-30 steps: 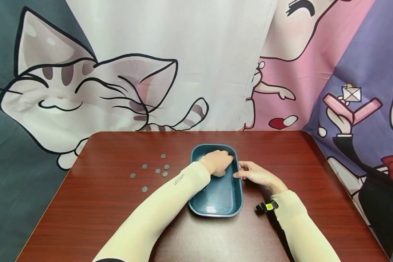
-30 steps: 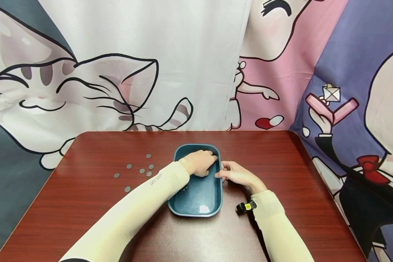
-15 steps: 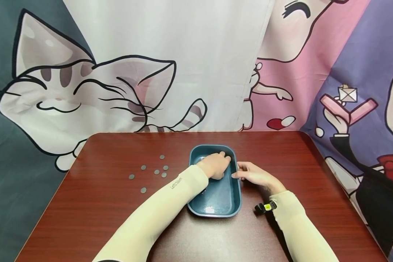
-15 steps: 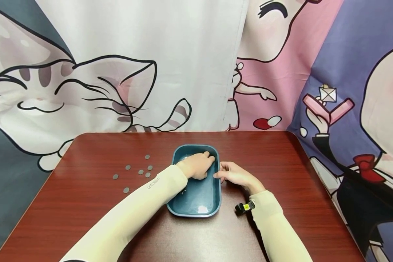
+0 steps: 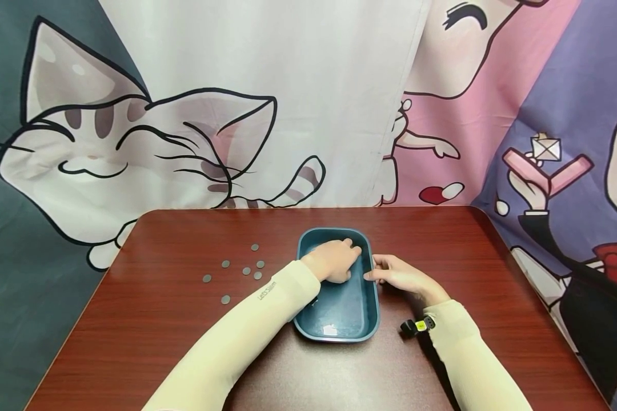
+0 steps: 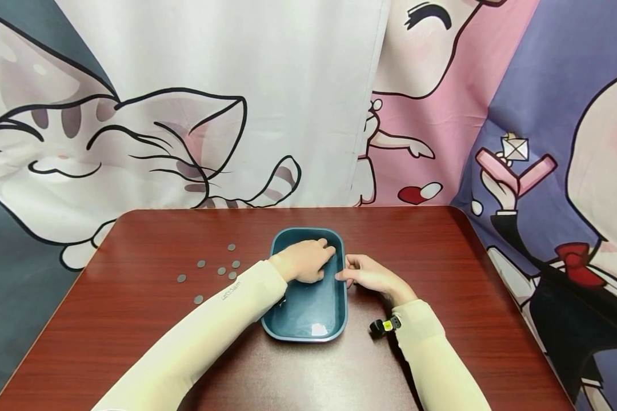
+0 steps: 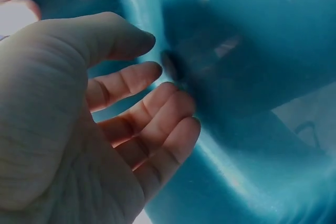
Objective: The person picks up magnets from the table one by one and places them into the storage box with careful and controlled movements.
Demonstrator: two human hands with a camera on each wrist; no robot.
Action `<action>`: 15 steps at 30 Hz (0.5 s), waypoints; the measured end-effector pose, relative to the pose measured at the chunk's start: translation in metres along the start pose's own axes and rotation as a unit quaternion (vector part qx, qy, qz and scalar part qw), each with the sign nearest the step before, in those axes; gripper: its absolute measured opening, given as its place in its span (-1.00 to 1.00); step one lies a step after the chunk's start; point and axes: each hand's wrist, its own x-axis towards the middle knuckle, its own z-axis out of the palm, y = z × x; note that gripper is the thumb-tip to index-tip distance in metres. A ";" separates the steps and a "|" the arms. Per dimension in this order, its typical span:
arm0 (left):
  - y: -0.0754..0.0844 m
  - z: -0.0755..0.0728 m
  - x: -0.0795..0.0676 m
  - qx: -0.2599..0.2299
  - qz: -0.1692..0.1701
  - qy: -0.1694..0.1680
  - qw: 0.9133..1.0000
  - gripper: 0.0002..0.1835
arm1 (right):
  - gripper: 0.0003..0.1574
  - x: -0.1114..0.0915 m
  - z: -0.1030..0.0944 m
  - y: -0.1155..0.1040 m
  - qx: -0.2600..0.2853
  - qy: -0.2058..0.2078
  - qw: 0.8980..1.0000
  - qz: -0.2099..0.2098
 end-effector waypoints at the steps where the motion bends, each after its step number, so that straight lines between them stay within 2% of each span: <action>1: 0.000 -0.001 -0.001 -0.002 0.001 0.002 1.000 -0.38 | -0.75 0.000 0.000 0.000 0.000 -0.001 1.000 0.000; 9: -0.005 -0.016 -0.014 -0.032 0.013 0.020 0.999 -0.42 | -0.73 -0.001 -0.001 0.000 0.001 -0.001 1.000 0.000; 15: -0.013 -0.026 -0.028 -0.053 0.012 0.050 0.997 -0.50 | -0.72 -0.001 0.000 0.000 0.001 0.000 1.000 0.004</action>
